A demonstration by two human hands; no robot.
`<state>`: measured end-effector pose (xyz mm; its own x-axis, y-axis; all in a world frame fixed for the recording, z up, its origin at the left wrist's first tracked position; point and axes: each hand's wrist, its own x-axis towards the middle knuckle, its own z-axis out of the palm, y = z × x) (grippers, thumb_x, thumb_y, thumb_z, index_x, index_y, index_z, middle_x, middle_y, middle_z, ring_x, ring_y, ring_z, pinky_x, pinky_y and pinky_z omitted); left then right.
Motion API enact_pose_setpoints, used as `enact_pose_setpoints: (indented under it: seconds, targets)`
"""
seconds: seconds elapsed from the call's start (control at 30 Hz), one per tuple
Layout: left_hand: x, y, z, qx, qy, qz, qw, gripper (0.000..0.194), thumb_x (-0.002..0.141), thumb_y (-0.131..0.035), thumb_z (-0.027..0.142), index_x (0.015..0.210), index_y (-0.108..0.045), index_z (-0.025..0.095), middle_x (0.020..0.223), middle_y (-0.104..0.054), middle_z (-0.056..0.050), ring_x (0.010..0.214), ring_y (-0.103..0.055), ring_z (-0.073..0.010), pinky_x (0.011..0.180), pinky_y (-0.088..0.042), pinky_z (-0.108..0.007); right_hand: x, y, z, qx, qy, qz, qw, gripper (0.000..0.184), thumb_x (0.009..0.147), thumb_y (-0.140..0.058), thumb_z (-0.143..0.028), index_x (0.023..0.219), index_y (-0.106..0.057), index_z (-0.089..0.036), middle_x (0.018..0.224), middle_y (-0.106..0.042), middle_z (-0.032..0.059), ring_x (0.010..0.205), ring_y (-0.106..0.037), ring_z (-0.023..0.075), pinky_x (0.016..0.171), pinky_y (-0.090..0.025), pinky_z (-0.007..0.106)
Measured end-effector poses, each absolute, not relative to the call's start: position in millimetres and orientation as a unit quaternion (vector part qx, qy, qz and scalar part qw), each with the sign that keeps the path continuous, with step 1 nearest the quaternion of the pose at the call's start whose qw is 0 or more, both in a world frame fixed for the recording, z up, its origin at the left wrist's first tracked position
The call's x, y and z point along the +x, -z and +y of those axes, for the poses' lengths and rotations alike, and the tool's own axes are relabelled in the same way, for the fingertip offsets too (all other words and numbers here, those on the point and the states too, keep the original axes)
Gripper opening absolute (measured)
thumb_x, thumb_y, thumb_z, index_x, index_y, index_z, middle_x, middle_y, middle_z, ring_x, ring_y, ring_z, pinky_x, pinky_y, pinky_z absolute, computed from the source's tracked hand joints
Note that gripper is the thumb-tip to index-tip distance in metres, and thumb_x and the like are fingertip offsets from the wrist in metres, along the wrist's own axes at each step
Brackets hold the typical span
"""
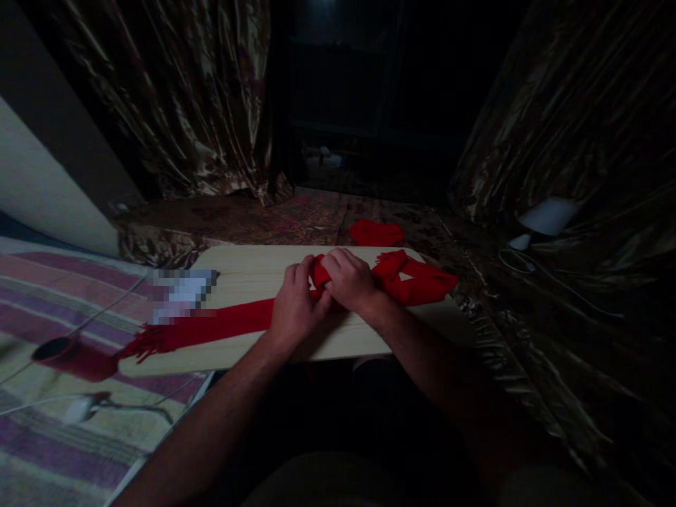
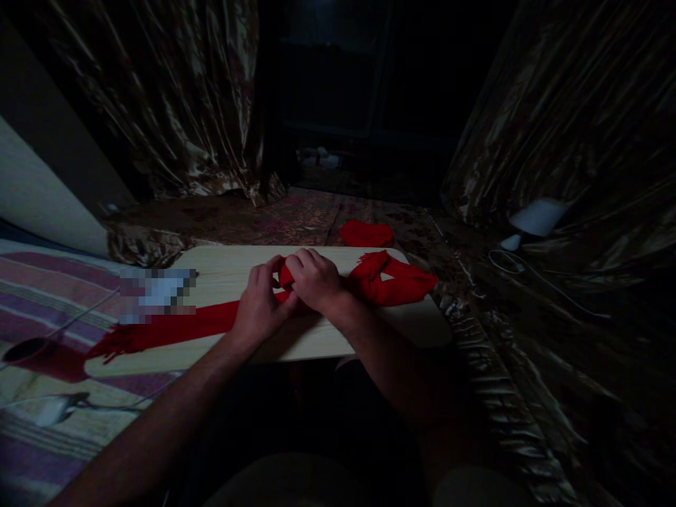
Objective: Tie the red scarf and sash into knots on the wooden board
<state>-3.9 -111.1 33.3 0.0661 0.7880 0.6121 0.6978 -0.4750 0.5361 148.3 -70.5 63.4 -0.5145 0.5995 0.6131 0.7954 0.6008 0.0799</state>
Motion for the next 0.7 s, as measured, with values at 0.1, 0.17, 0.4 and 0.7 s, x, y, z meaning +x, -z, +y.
enact_pose_setpoints:
  seconds: [0.1, 0.17, 0.4, 0.7]
  targets:
    - [-15, -34, -106, 0.696, -0.479, 0.532, 0.047, 0.064, 0.078, -0.064, 0.017, 0.141, -0.055, 0.019, 0.123, -0.057, -0.012, 0.08, -0.064, -0.0169, 0.079, -0.059, -0.035, 139, -58, -70, -0.377, 0.157, -0.874, 0.263, 0.015, 0.092, -0.055, -0.015, 0.101, -0.067, -0.017, 0.096, -0.064, 0.0093, 0.096, -0.054, 0.0244, 0.083, -0.042, 0.033]
    - [-23, -31, -105, 0.69, -0.486, 0.534, 0.038, 0.053, 0.078, -0.06, 0.015, 0.131, -0.066, 0.019, 0.118, -0.059, -0.01, 0.081, -0.065, -0.0167, 0.078, -0.059, -0.033, 135, -54, -70, -0.368, 0.146, -0.883, 0.25, 0.015, 0.095, -0.054, -0.017, 0.102, -0.067, -0.017, 0.097, -0.065, 0.0095, 0.097, -0.054, 0.0243, 0.084, -0.042, 0.033]
    - [-63, -6, -113, 0.683, -0.481, 0.55, -0.002, 0.037, 0.088, -0.05, 0.021, 0.114, -0.077, 0.018, 0.117, -0.07, -0.011, 0.103, -0.069, -0.0217, 0.096, -0.056, -0.036, 151, -30, -70, -0.464, 0.129, -0.866, 0.134, 0.024, 0.097, -0.045, -0.012, 0.109, -0.065, -0.018, 0.107, -0.065, 0.0118, 0.104, -0.055, 0.0254, 0.085, -0.045, 0.034]
    - [-138, 30, -137, 0.632, -0.332, 0.699, 0.036, 0.046, 0.088, -0.049, 0.024, 0.126, -0.073, 0.018, 0.126, -0.073, -0.008, 0.114, -0.07, -0.0278, 0.104, -0.054, -0.04, 245, -6, -53, -0.556, 0.063, -0.829, 0.009, 0.033, 0.088, -0.052, -0.006, 0.118, -0.065, -0.015, 0.115, -0.07, 0.0135, 0.105, -0.065, 0.0239, 0.088, -0.047, 0.031]
